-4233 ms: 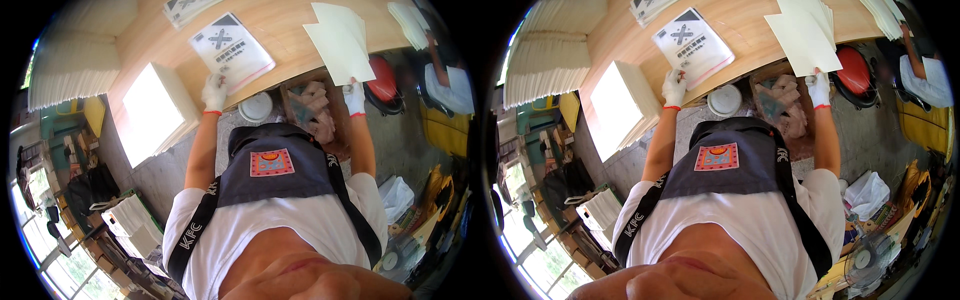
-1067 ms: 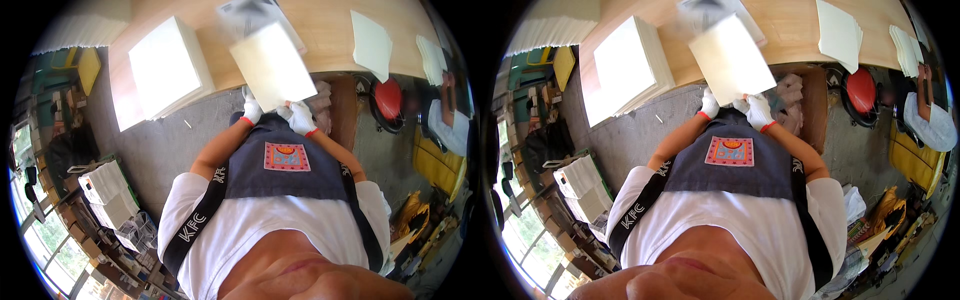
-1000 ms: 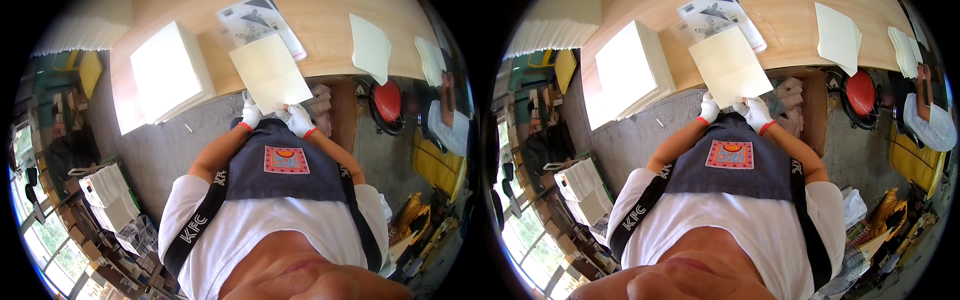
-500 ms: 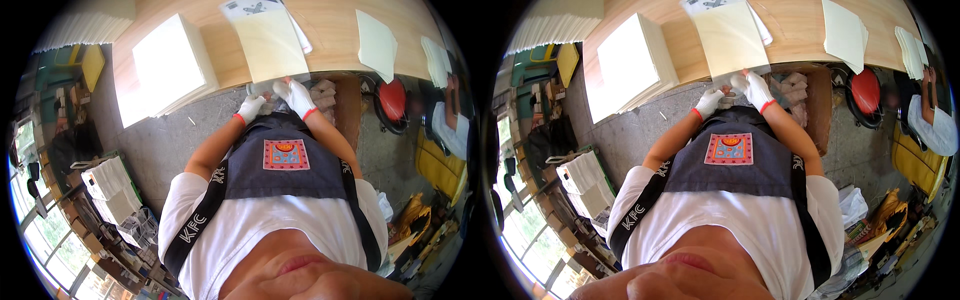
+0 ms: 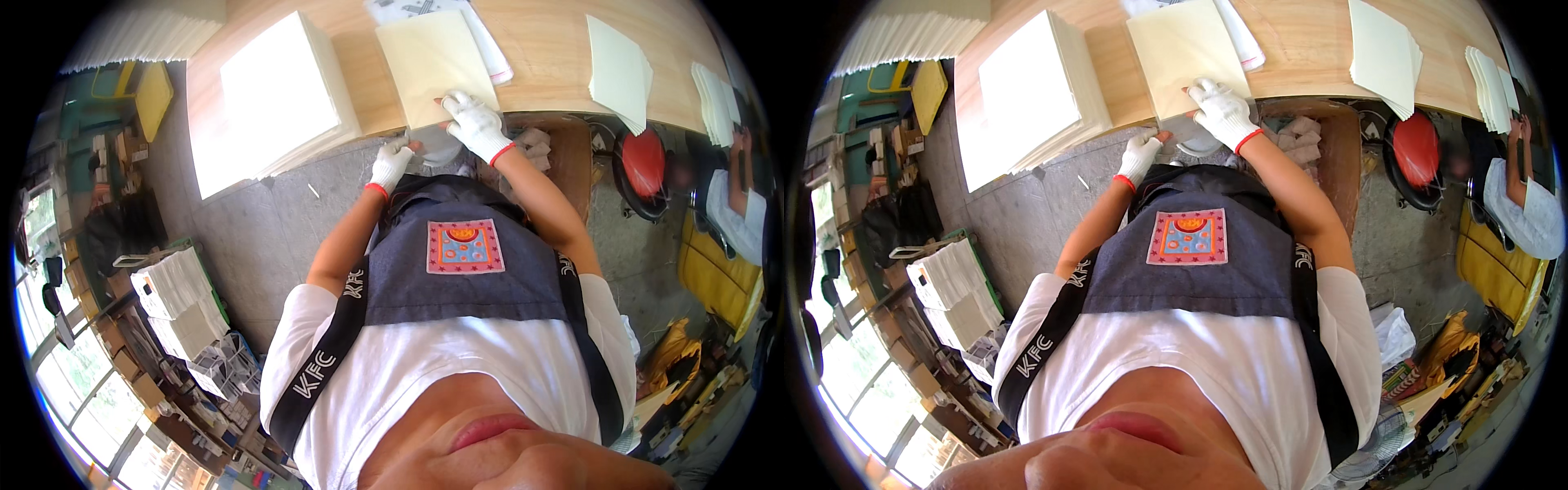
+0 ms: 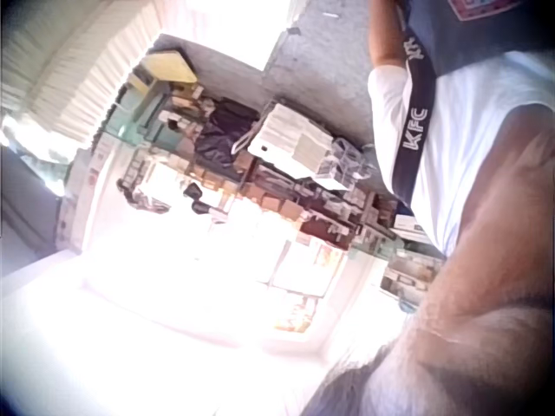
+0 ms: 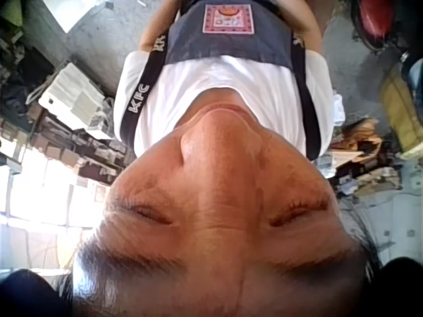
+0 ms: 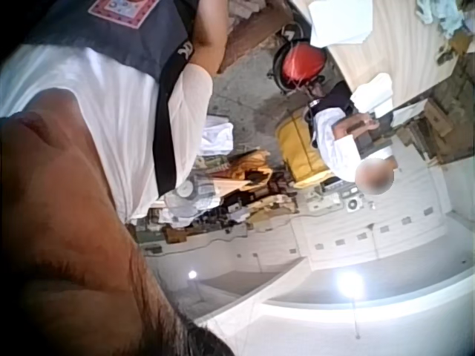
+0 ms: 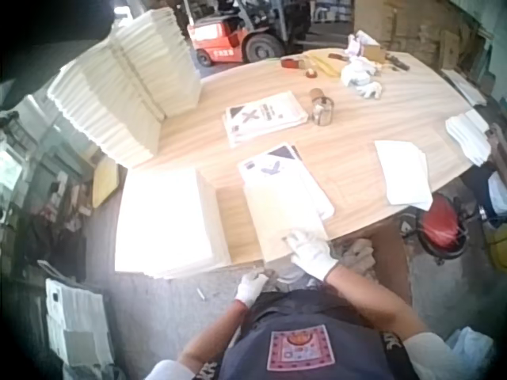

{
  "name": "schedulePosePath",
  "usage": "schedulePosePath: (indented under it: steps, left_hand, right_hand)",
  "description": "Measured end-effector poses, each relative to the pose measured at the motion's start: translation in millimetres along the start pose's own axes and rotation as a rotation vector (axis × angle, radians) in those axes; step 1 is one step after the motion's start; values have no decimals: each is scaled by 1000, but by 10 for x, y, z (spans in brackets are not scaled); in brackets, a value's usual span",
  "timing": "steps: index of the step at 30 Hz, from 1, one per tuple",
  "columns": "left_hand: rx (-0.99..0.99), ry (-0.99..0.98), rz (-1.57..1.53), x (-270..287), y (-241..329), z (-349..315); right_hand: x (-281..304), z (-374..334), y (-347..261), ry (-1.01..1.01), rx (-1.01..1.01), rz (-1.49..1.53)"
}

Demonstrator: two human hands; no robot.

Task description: The person inserts single white sheets of paper into a stack of printed booklets on a table. They pick up a sheet, place it inside the booklet, and then move the booklet to a separate pile. This process is repeated continuously.

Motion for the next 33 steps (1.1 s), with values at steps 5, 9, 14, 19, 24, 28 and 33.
schedulePosePath:
  steps: [5, 9, 14, 19, 24, 28, 33]
  left_hand:
    - [71, 7, -197, -5, 105, -67]
    - [93, -14, -200, 38, 47, -52]
    - [44, 50, -185, 23, 128, -65]
    - [-74, 136, 135, 69, 216, -292]
    - [-833, 385, 921, 153, 336, -270]
    - [-1214, 274, 1259, -88, 496, -290]
    - [-1248, 221, 1038, -102, 622, -233]
  right_hand:
    - [19, -111, -354, -215, 86, 69]
    - [-133, -92, -585, -443, 46, -55]
    - [-126, -129, -542, -410, 34, 145]
    - [457, -1147, 1241, 503, -999, 1191]
    - [-256, -2678, 2271, -567, -544, -355]
    - [420, -1254, 1021, -95, -398, -71]
    - [373, -600, 441, 234, 144, -219]
Point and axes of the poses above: each hand's wrist, its own z-axis towards the middle knuckle, its own x-axis out of the back of the hand, y = z × x, the point moved 3 cm from there along z, towards the middle knuckle, and after that the axes turned 6 degrees about -z, right-handed, at the moved point
